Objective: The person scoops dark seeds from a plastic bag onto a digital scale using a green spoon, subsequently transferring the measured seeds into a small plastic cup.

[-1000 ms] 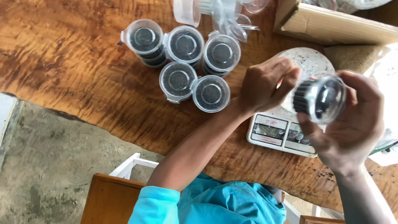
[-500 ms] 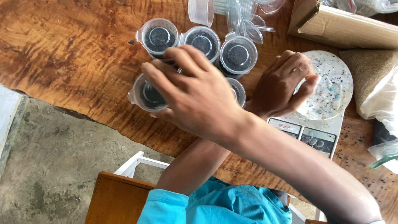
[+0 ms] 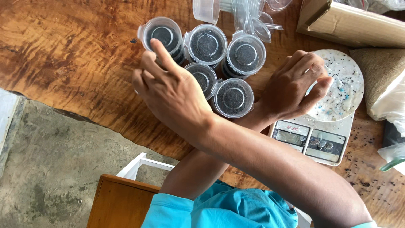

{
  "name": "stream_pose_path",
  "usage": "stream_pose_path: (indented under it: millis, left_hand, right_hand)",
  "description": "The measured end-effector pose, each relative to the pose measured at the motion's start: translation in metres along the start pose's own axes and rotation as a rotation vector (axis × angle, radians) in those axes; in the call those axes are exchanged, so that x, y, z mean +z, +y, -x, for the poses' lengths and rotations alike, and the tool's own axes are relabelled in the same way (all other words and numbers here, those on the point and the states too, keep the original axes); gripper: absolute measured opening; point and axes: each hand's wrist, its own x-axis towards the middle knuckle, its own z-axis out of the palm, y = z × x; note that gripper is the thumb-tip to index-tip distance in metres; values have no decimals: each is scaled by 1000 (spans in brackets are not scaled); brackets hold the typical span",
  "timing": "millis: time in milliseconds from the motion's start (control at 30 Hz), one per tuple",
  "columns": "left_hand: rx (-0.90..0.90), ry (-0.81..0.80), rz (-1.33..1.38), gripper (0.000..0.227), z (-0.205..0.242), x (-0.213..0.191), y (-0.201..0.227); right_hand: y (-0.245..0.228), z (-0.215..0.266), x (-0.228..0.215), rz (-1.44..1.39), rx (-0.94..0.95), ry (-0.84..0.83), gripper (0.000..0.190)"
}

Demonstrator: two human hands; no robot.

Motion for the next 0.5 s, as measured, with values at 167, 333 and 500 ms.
stream_pose_path:
  millis: [167, 333, 500]
  left_hand:
    - [4, 0, 10, 25, -1, -1, -1]
    - [4, -12, 6, 24, 0, 1, -2]
    - [-64, -19, 38, 28, 6, 8, -11]
  right_hand:
    - [-1, 6, -3, 153, -99, -108, 40]
    - [3, 11, -8, 160, -117, -99, 37]
    - [30, 6, -3, -506, -61, 306, 31]
